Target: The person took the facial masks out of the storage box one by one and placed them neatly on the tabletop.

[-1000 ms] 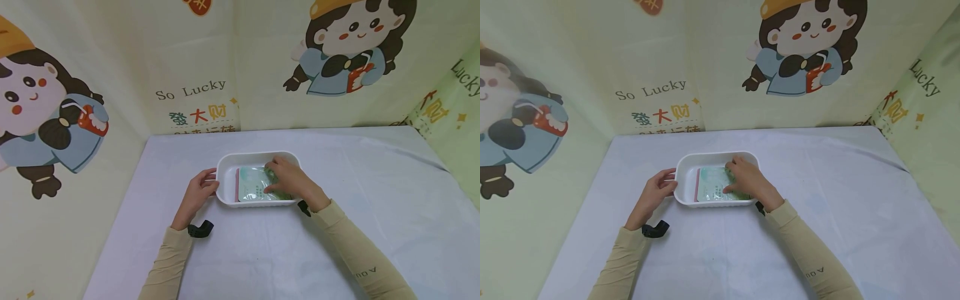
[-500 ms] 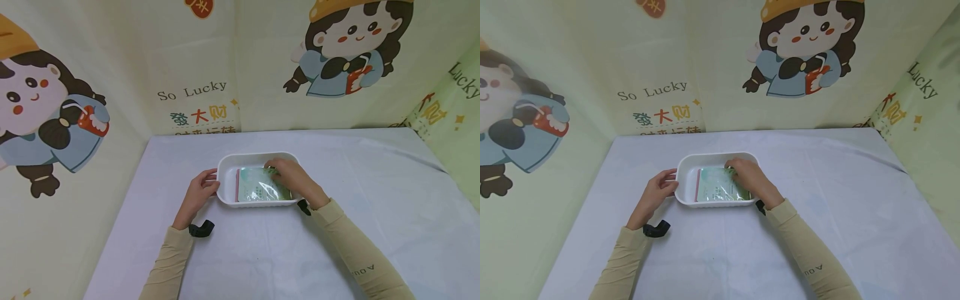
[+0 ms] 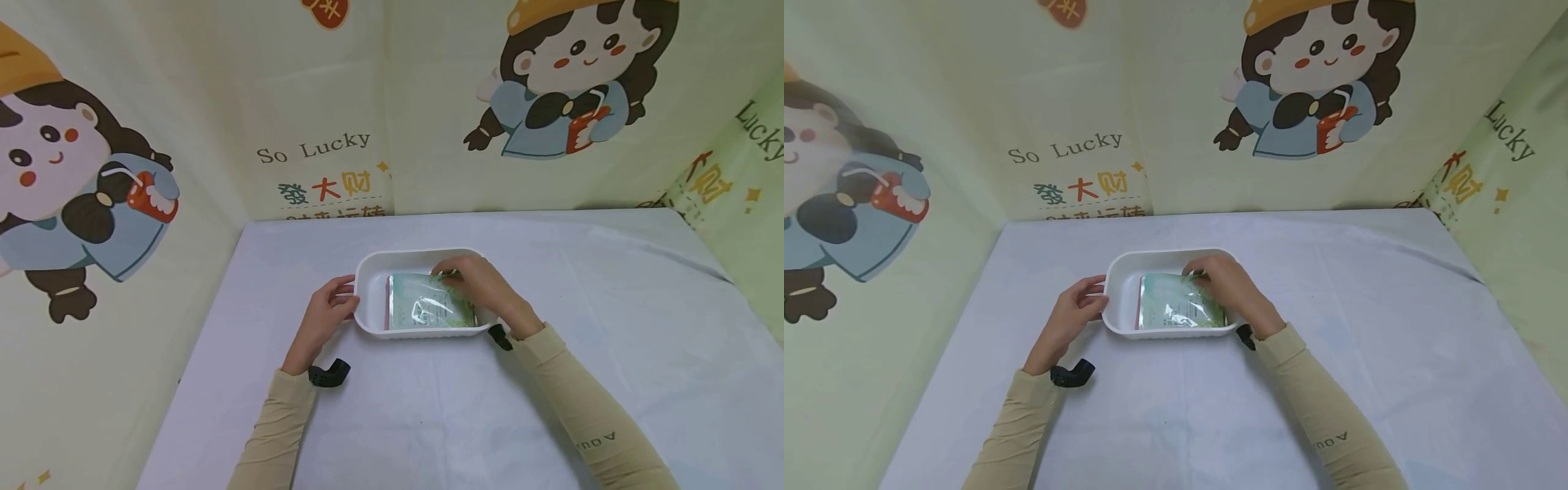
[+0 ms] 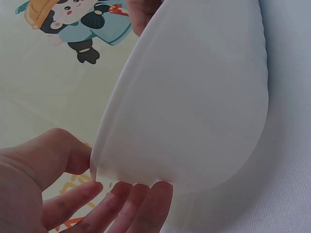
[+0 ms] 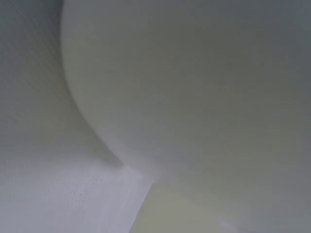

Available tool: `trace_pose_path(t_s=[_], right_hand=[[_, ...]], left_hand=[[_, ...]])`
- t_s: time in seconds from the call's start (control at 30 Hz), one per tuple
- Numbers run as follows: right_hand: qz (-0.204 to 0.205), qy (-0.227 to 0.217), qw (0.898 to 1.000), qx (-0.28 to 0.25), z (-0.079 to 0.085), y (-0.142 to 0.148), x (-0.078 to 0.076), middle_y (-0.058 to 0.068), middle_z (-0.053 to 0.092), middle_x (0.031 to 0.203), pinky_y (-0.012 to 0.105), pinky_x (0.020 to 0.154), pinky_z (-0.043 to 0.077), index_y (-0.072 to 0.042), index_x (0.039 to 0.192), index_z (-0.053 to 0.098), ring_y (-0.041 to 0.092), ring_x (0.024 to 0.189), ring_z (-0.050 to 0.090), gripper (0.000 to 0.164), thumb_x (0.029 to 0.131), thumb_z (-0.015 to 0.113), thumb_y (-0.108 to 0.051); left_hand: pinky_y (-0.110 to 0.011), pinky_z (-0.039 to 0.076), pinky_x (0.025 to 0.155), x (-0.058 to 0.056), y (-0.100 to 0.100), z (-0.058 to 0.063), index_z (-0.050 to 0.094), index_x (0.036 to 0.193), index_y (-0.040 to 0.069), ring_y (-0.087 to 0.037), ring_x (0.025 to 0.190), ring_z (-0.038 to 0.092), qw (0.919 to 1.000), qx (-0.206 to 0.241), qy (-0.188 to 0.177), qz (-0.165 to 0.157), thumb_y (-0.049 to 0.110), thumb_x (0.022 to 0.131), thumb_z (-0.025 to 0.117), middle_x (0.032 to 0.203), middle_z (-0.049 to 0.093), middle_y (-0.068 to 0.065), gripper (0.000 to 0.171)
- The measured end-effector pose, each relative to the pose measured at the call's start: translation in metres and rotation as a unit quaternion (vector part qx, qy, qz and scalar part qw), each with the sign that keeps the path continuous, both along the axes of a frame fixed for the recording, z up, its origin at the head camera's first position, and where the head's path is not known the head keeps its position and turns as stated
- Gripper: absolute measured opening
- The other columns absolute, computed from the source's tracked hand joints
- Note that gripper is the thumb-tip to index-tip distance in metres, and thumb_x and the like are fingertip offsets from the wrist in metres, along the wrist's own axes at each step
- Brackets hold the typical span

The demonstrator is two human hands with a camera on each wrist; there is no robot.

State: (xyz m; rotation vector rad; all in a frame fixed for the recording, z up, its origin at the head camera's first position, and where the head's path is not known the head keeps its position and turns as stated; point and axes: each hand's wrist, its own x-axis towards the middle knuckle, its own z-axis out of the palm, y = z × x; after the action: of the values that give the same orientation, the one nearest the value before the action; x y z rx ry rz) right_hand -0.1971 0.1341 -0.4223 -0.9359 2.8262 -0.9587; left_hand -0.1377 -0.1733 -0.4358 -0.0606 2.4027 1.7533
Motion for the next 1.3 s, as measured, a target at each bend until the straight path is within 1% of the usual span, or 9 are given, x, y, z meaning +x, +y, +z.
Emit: trace_pose_path(t_s=[0.2,0.57,0.7,0.87,0.93,0.97,1.03,1.2,1.3], right_hand=[[-0.006,-0.039,0.999,-0.023,0.004,0.003,0.000,0.003,0.074,0.100,0.038,0.086,0.057,-0.008,0.104,0.074,0.019,0.095,0.068,0.017,0.087,0.073,-0.003],[0.008,-0.058,0.995,-0.075,0.010,0.010,0.001,0.002,0.074,0.102,0.038,0.087,0.057,-0.010,0.103,0.075,0.017,0.095,0.068,0.016,0.089,0.072,-0.004],[0.017,-0.079,0.992,-0.094,0.015,0.014,0.001,0.001,0.074,0.099,0.032,0.074,0.058,-0.011,0.102,0.075,0.016,0.085,0.067,0.014,0.090,0.071,-0.006],[0.009,-0.113,0.986,-0.120,0.023,0.021,-0.001,0.005,0.073,0.098,0.028,0.054,0.052,-0.012,0.103,0.075,0.018,0.068,0.063,0.013,0.092,0.070,-0.008],[0.003,-0.118,0.985,-0.125,0.025,0.025,-0.002,0.006,0.073,0.099,0.028,0.053,0.052,-0.012,0.104,0.075,0.019,0.068,0.063,0.014,0.092,0.069,-0.009],[0.001,-0.120,0.985,-0.127,0.027,0.026,-0.002,0.007,0.073,0.100,0.028,0.053,0.052,-0.012,0.105,0.075,0.019,0.068,0.063,0.014,0.092,0.069,-0.010],[-0.004,-0.122,0.984,-0.131,0.029,0.028,-0.002,0.007,0.073,0.101,0.028,0.052,0.052,-0.012,0.104,0.075,0.020,0.069,0.064,0.014,0.092,0.069,-0.010],[-0.011,-0.121,0.983,-0.140,0.031,0.033,-0.004,0.008,0.074,0.101,0.028,0.053,0.052,-0.011,0.104,0.076,0.021,0.069,0.064,0.013,0.092,0.071,-0.012],[-0.014,-0.120,0.982,-0.145,0.033,0.036,-0.004,0.010,0.073,0.101,0.030,0.053,0.052,-0.010,0.105,0.076,0.020,0.069,0.063,0.014,0.091,0.071,-0.012]], left_hand=[[-0.035,0.060,0.083,0.001,0.000,0.000,0.052,0.142,0.012,-0.029,0.112,0.065,1.0000,-0.002,0.000,0.000,0.017,0.095,0.065,0.130,0.061,-0.015,0.049],[-0.035,0.060,0.084,0.002,-0.003,0.000,0.052,0.142,0.012,-0.028,0.112,0.064,0.9999,0.013,-0.002,-0.006,0.018,0.094,0.066,0.130,0.060,-0.016,0.050],[-0.035,0.060,0.083,0.001,-0.004,-0.001,0.052,0.142,0.013,-0.028,0.112,0.065,0.9998,0.017,0.000,-0.008,0.019,0.094,0.067,0.130,0.061,-0.016,0.050],[-0.037,0.060,0.086,0.009,0.001,0.021,0.049,0.144,0.006,-0.033,0.113,0.064,0.9997,0.020,-0.006,-0.015,0.013,0.096,0.064,0.132,0.059,-0.021,0.051],[-0.038,0.059,0.087,0.012,0.004,0.029,0.047,0.144,0.003,-0.036,0.115,0.063,0.9996,0.018,-0.011,-0.017,0.010,0.096,0.062,0.133,0.058,-0.023,0.051],[-0.038,0.059,0.086,0.012,0.004,0.030,0.047,0.144,0.003,-0.036,0.115,0.063,0.9997,0.016,-0.009,-0.018,0.010,0.096,0.062,0.133,0.058,-0.024,0.051],[-0.039,0.059,0.086,0.009,0.003,0.025,0.047,0.145,0.004,-0.037,0.116,0.062,0.9996,0.016,-0.013,-0.017,0.010,0.096,0.062,0.133,0.058,-0.023,0.051],[-0.038,0.060,0.086,-0.001,-0.003,0.004,0.047,0.145,0.007,-0.037,0.117,0.062,0.9996,0.022,-0.015,-0.013,0.013,0.096,0.064,0.135,0.057,-0.022,0.053],[-0.038,0.060,0.086,-0.003,-0.005,-0.001,0.049,0.145,0.010,-0.034,0.117,0.062,0.9996,0.023,-0.012,-0.011,0.016,0.096,0.065,0.134,0.058,-0.019,0.052]])
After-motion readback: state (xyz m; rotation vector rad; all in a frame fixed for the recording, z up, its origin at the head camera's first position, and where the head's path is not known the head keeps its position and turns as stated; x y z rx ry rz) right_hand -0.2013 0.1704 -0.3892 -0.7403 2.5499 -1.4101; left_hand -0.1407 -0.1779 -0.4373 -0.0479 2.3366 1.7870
